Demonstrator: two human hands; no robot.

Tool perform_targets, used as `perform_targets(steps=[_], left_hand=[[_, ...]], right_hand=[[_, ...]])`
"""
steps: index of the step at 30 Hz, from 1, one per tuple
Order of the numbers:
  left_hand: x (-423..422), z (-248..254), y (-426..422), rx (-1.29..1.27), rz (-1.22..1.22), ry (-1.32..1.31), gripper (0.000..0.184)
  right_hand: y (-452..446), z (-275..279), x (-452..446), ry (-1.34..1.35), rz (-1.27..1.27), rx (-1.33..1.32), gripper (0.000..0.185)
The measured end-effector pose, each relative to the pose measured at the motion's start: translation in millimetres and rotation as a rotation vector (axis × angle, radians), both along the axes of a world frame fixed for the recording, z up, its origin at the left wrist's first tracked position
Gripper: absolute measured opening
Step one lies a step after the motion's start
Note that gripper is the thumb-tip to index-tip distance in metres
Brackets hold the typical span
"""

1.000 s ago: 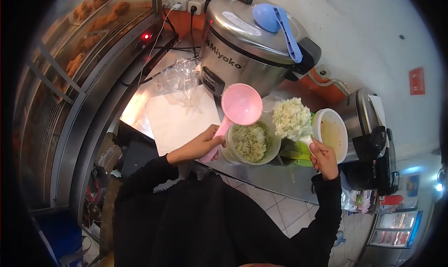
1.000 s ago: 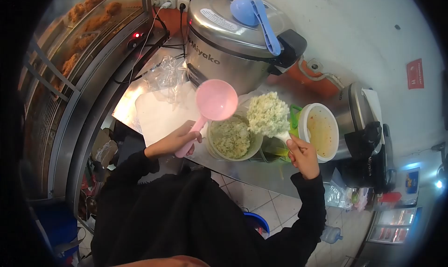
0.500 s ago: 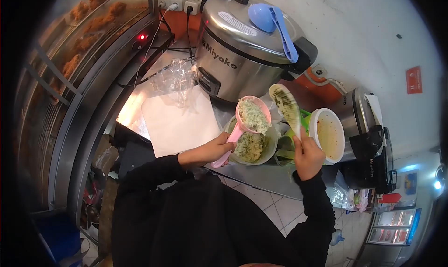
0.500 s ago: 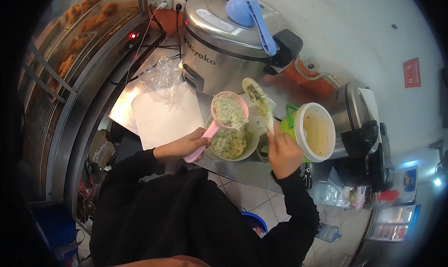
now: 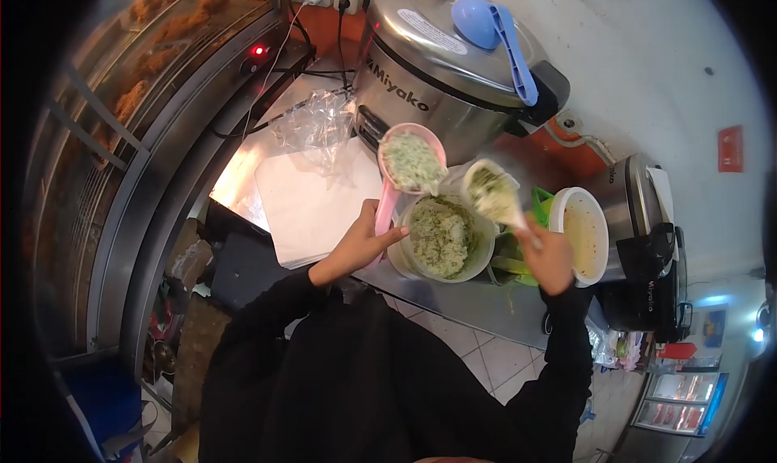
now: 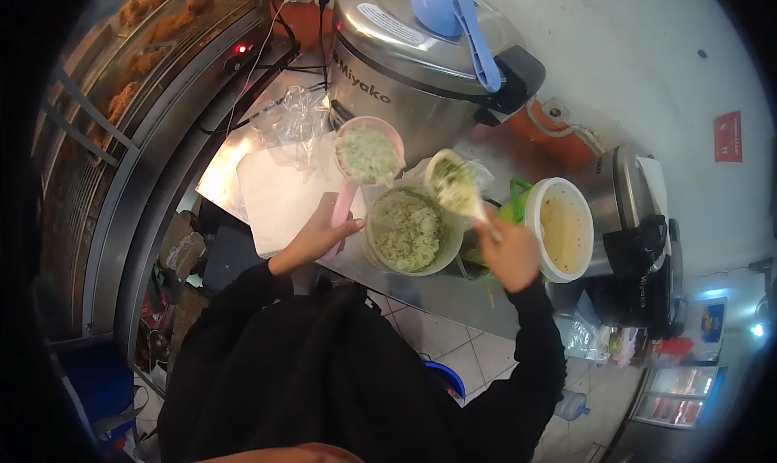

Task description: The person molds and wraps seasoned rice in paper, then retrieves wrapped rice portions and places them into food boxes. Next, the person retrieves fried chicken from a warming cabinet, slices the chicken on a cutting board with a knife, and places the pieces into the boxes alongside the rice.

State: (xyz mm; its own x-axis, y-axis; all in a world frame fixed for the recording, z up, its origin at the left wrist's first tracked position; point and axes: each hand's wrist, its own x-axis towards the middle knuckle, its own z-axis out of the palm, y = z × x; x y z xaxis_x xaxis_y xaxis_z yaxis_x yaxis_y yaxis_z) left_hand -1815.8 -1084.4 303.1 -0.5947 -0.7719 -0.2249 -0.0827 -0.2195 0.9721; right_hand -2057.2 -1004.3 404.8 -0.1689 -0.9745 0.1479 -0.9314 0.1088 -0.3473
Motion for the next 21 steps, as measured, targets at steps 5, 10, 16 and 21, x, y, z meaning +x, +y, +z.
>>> perform_targets(steps=[5,10,16,21], left_hand=[[-20,-27,1,-0.162,0.151,0.012,0.052],[-25,-35,0,-0.117,0.033,-0.015,0.052],[-25,-33,1,-0.073,0.027,0.044,0.051],[-27,-38,0,-0.07,0.033,0.06,0.051]], right_hand=[[-22,-68,24,0.422,0.173,0.292,0.025],[-36,-80,22,0.346,0.314,0.389,0.023],[-45,-95,-1,0.023,0.478,0.501,0.026],[-37,-90,-11,-0.361,0.509,0.532,0.031]])
